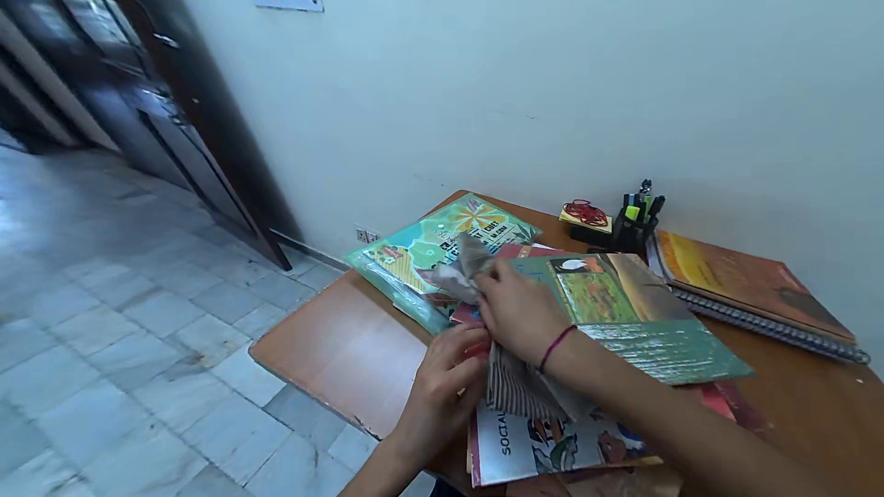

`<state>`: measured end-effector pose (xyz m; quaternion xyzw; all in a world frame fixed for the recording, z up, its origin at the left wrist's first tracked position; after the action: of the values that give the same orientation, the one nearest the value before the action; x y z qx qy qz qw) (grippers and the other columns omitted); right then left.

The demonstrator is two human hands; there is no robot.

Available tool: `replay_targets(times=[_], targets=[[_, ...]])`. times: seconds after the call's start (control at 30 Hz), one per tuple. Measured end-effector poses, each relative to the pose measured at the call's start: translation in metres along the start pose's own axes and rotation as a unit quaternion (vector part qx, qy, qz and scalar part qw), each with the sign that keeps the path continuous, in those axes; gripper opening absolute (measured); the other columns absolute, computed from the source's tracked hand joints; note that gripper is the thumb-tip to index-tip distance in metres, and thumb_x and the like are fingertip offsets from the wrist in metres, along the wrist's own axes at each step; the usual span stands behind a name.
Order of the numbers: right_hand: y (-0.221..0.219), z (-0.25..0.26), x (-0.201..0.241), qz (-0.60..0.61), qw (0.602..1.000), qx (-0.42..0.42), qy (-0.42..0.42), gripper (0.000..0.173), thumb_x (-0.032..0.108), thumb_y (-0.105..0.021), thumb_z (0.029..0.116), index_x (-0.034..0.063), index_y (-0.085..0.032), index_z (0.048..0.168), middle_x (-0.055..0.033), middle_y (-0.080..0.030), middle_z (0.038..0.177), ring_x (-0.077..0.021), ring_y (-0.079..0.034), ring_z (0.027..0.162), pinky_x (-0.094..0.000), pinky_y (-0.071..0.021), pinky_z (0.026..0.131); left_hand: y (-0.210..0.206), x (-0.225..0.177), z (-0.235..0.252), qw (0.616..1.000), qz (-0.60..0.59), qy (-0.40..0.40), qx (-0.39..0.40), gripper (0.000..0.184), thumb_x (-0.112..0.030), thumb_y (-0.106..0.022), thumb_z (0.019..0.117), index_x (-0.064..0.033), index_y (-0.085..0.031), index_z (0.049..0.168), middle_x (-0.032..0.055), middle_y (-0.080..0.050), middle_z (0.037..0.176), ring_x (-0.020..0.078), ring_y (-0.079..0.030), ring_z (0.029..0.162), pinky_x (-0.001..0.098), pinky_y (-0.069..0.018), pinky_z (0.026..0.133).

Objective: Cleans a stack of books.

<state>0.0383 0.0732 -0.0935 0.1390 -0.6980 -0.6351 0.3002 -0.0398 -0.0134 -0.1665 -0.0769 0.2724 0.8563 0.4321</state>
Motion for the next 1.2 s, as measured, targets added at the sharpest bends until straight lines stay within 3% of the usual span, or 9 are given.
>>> replay_targets(times=[0.1,0.2,0.4,0.53,0.73,0.9,1.03,1.13,1.2], targets=[[0.001,0.003,-0.018,0.021,1.000,0.009,-0.002,0.037,0.021,-0.048,0.1093,0.0042,-0.061,0.139,-0.0211,-0.055,0.142,-0.0384,-0.066,0.113,-0.0533,-0.0540,0.091,-0.002,0.002,-0.003,0.999,-0.026,0.014,0.013,0.015,-0.026,-0.058,0.1020,-0.0149,-0.065,0.094,0.0020,-0.066,0.124,0.0072,-0.056,0.128,0.0262,-0.0433,0.110],[0.010,0.007,-0.073,0.022,0.997,-0.023,-0.065,0.038,0.021,-0.045,0.1103,0.0029,-0.060,0.140,-0.0243,-0.051,0.147,-0.0434,-0.064,0.115,-0.0589,-0.0519,0.092,-0.004,0.001,-0.005,0.999,-0.038,0.028,0.009,0.013,-0.025,-0.059,0.1028,-0.0181,-0.070,0.105,0.0020,-0.064,0.126,0.0057,-0.055,0.126,0.0223,-0.0436,0.108],[0.038,-0.027,-0.209,-0.005,0.964,-0.119,-0.237,0.037,0.021,-0.049,0.1091,-0.0004,-0.063,0.136,-0.0328,-0.053,0.141,-0.0535,-0.063,0.111,-0.0691,-0.0492,0.089,-0.005,0.001,-0.006,0.999,-0.036,0.026,0.004,0.012,-0.025,-0.058,0.1033,-0.0202,-0.069,0.106,-0.0001,-0.063,0.126,0.0060,-0.054,0.128,0.0247,-0.0423,0.110],[0.045,-0.054,-0.245,-0.002,0.925,-0.119,-0.360,0.039,0.020,-0.044,0.1102,-0.0068,-0.063,0.131,-0.0374,-0.052,0.139,-0.0564,-0.057,0.120,-0.0704,-0.0450,0.094,-0.008,0.001,-0.007,0.999,-0.043,0.029,-0.011,0.012,-0.023,-0.058,0.1028,-0.0189,-0.069,0.105,0.0001,-0.065,0.122,0.0076,-0.055,0.127,0.0260,-0.0413,0.111],[0.044,-0.028,-0.173,-0.074,0.918,-0.053,-0.386,0.033,0.007,-0.054,0.1036,-0.0152,-0.059,0.126,-0.0372,-0.044,0.146,-0.0523,-0.060,0.117,-0.0611,-0.0513,0.093,-0.008,0.000,-0.009,0.998,-0.041,0.046,-0.025,0.012,-0.024,-0.060,0.1016,-0.0198,-0.071,0.104,-0.0012,-0.065,0.119,0.0066,-0.055,0.126,0.0251,-0.0400,0.111],[0.026,-0.004,-0.068,-0.043,0.974,-0.029,-0.219,0.035,0.000,-0.051,0.1028,-0.0122,-0.056,0.135,-0.0341,-0.046,0.147,-0.0492,-0.064,0.113,-0.0572,-0.0533,0.092,-0.005,-0.001,-0.010,0.998,-0.029,0.047,-0.034,0.012,-0.025,-0.061,0.1009,-0.0219,-0.073,0.103,-0.0032,-0.067,0.116,0.0057,-0.056,0.124,0.0240,-0.0409,0.109],[0.005,-0.011,0.001,-0.015,0.998,-0.036,-0.044,0.033,0.007,-0.058,0.1020,-0.0069,-0.061,0.131,-0.0274,-0.055,0.136,-0.0412,-0.067,0.105,-0.0509,-0.0571,0.084,-0.003,-0.004,-0.010,0.998,-0.017,0.040,-0.042,0.011,-0.023,-0.063,0.0947,-0.0134,-0.064,0.088,0.0002,-0.066,0.109,0.0052,-0.056,0.120,0.0203,-0.0400,0.106],[-0.001,-0.020,0.012,-0.033,0.999,-0.008,-0.007,0.038,0.013,-0.055,0.1052,-0.0037,-0.056,0.140,-0.0225,-0.054,0.138,-0.0360,-0.066,0.107,-0.0447,-0.0570,0.082,-0.003,-0.004,-0.011,0.998,-0.012,0.035,-0.043,0.010,-0.023,-0.063,0.0946,-0.0140,-0.064,0.090,-0.0011,-0.066,0.108,0.0041,-0.056,0.119,0.0190,-0.0390,0.107],[0.000,-0.024,0.000,-0.022,0.999,-0.030,-0.016,0.037,0.015,-0.055,0.1058,-0.0013,-0.058,0.139,-0.0216,-0.057,0.136,-0.0365,-0.067,0.106,-0.0468,-0.0572,0.081,-0.003,-0.004,-0.010,0.998,-0.017,0.042,-0.040,0.010,-0.024,-0.062,0.0974,-0.0166,-0.066,0.093,-0.0029,-0.065,0.107,0.0038,-0.055,0.118,0.0188,-0.0390,0.106]])
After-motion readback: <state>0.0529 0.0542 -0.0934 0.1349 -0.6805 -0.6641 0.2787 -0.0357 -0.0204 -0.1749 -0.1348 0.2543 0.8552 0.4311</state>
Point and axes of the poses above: each hand's wrist, its own z-axis towards the middle knuckle, its own y-axis out of the back of the hand, x = y × z, the point moved 7 cm from there along z, towards the middle knuckle
